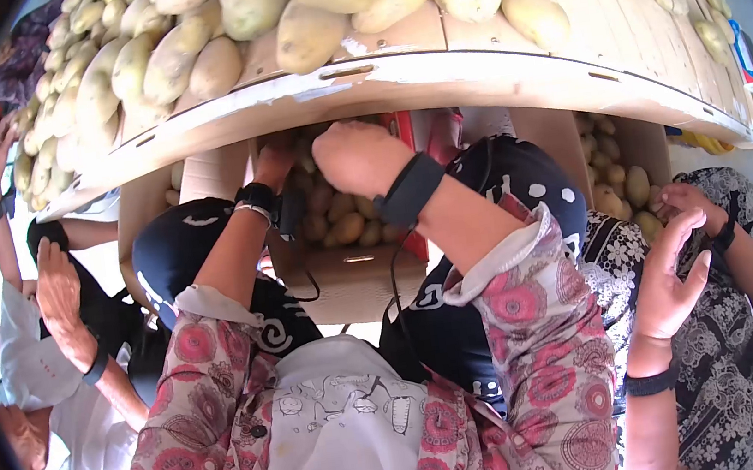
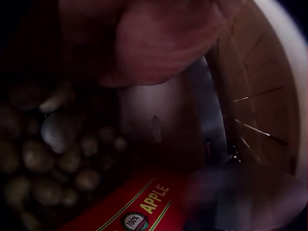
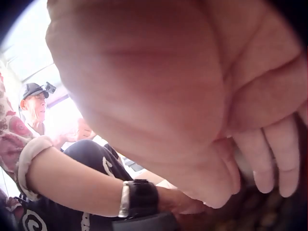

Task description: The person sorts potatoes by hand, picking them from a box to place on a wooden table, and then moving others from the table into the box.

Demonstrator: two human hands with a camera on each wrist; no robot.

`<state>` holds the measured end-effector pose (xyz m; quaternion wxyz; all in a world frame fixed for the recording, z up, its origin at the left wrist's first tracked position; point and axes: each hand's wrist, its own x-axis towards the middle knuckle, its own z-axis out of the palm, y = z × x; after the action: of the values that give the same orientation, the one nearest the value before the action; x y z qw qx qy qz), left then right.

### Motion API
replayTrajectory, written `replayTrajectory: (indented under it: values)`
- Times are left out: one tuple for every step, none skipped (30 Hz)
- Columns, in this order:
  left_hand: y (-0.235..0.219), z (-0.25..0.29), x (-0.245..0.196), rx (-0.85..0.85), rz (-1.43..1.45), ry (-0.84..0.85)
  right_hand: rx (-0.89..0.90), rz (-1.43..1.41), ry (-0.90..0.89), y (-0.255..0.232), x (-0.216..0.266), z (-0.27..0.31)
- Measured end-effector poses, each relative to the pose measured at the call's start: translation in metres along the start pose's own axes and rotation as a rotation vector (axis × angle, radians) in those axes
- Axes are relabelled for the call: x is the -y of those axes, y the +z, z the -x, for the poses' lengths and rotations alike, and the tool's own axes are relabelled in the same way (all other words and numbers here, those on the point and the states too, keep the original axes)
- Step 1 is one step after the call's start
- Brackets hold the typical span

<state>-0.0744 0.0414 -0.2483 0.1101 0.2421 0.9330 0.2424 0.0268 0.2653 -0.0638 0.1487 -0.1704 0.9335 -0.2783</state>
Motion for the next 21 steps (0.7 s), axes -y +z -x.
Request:
replayTrajectory:
  values:
    - [0.027,-0.013,0.027,0.028,0.057,-0.108,0.015,-0.052,0.039,-0.002,0.005,0.004]
    - [0.067,-0.017,0.061,0.046,0.058,-0.111,0.022,-0.066,0.049,0.000,0.005,0.006]
    - [0.102,-0.020,0.102,-0.018,-0.099,0.080,-0.022,-0.060,0.019,0.004,0.004,0.008]
    - [0.134,-0.041,0.156,-0.079,-0.248,0.272,-0.062,-0.055,-0.009,0.009,0.003,0.011]
    - [0.088,-0.037,0.098,0.233,-0.292,0.056,-0.072,-0.017,-0.076,0.010,-0.002,0.014]
    - [0.050,-0.035,0.056,0.292,0.027,0.049,-0.057,-0.033,-0.060,0.009,-0.002,0.016]
    - [0.051,-0.036,0.051,0.307,0.035,0.050,-0.012,-0.038,-0.004,0.004,-0.003,0.016]
    - [0.054,-0.037,0.049,0.272,-0.037,0.090,0.032,-0.039,0.051,0.000,-0.004,0.016]
    - [0.061,-0.037,0.047,0.238,-0.104,0.129,0.045,-0.043,0.065,-0.002,-0.005,0.016]
    - [0.069,-0.032,0.044,0.207,-0.167,0.167,0.057,-0.041,0.080,-0.004,-0.006,0.015]
    - [0.073,-0.032,0.044,0.168,-0.236,0.205,0.062,-0.036,0.087,-0.005,-0.006,0.015]
    - [0.074,-0.032,0.045,0.123,-0.310,0.242,0.062,-0.029,0.088,-0.007,-0.007,0.014]
    - [0.075,-0.032,0.047,0.078,-0.385,0.279,0.063,-0.023,0.089,-0.009,-0.007,0.014]
    - [0.076,-0.031,0.048,0.032,-0.459,0.315,0.064,-0.017,0.090,-0.011,-0.007,0.013]
    - [0.081,-0.027,0.047,-0.009,-0.526,0.353,0.071,-0.011,0.097,-0.012,-0.008,0.012]
    - [0.081,-0.025,0.049,-0.054,-0.598,0.390,0.072,-0.006,0.100,-0.013,-0.008,0.012]
    - [0.080,-0.024,0.052,-0.102,-0.676,0.427,0.071,-0.001,0.098,-0.015,-0.008,0.011]
    - [0.079,-0.024,0.056,-0.100,-0.677,0.424,0.066,0.004,0.093,-0.016,-0.008,0.011]
    - [0.077,-0.025,0.059,-0.041,-0.677,0.405,0.062,0.012,0.086,-0.017,-0.009,0.011]
    - [0.077,-0.028,0.060,0.013,-0.674,0.386,0.057,0.026,0.079,-0.018,-0.009,0.011]
    - [0.076,-0.034,0.061,0.063,-0.671,0.370,0.049,0.041,0.074,-0.018,-0.010,0.012]
